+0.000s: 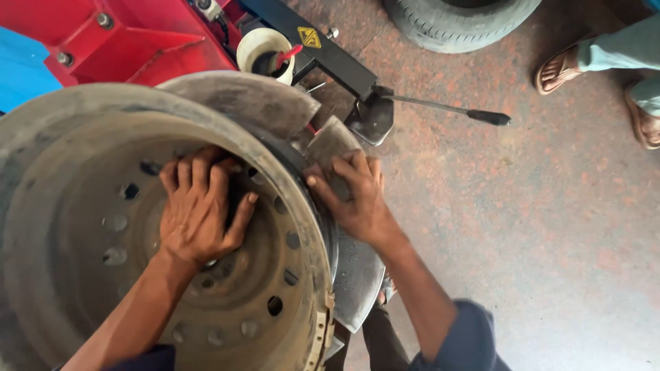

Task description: Removing a tire from a wheel rim using a tire changer machine and a tire lever.

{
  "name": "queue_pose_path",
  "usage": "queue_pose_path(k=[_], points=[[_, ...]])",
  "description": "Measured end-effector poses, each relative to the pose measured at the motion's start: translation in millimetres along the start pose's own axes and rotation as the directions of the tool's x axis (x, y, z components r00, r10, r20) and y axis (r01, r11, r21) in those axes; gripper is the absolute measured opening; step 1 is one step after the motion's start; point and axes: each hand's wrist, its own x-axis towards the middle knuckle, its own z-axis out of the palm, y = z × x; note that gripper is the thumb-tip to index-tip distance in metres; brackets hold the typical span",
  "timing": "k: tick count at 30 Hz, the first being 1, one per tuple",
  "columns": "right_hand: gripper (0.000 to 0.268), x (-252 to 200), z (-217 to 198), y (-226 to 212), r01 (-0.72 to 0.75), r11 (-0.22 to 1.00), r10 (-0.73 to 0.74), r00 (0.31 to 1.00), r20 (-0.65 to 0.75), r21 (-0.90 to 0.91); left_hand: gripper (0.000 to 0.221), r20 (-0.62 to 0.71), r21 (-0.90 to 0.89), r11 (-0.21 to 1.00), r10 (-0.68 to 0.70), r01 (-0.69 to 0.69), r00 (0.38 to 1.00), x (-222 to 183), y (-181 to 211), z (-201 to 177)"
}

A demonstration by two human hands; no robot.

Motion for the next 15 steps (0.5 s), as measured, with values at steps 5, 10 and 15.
queue_pose_path(k=[5, 10, 15], points=[[0.028, -61.0, 2.0, 1.0, -0.045, 0.999, 0.046, 0.99, -0.132, 0.014, 0.048, -0.073, 0.018, 0.996, -0.083, 0.085, 0.994, -1.8, 0.6, 6.0], [0.033, -7.3, 2.7, -6.0, -0.061, 0.995, 0.052, 0.992, -0.112, -0.078, 0.046, -0.016, 0.03, 0.948, -0.316, 0.317, 0.949, -15.0, 3.8, 12.4], [0.034, -62.1, -16.6, -33.2, -0.232, 0.967, 0.229, 0.973, -0.038, -0.108, 0.041, -0.071, 0.059, 0.986, -0.15, 0.155, 0.986, -8.9, 2.7, 10.0]])
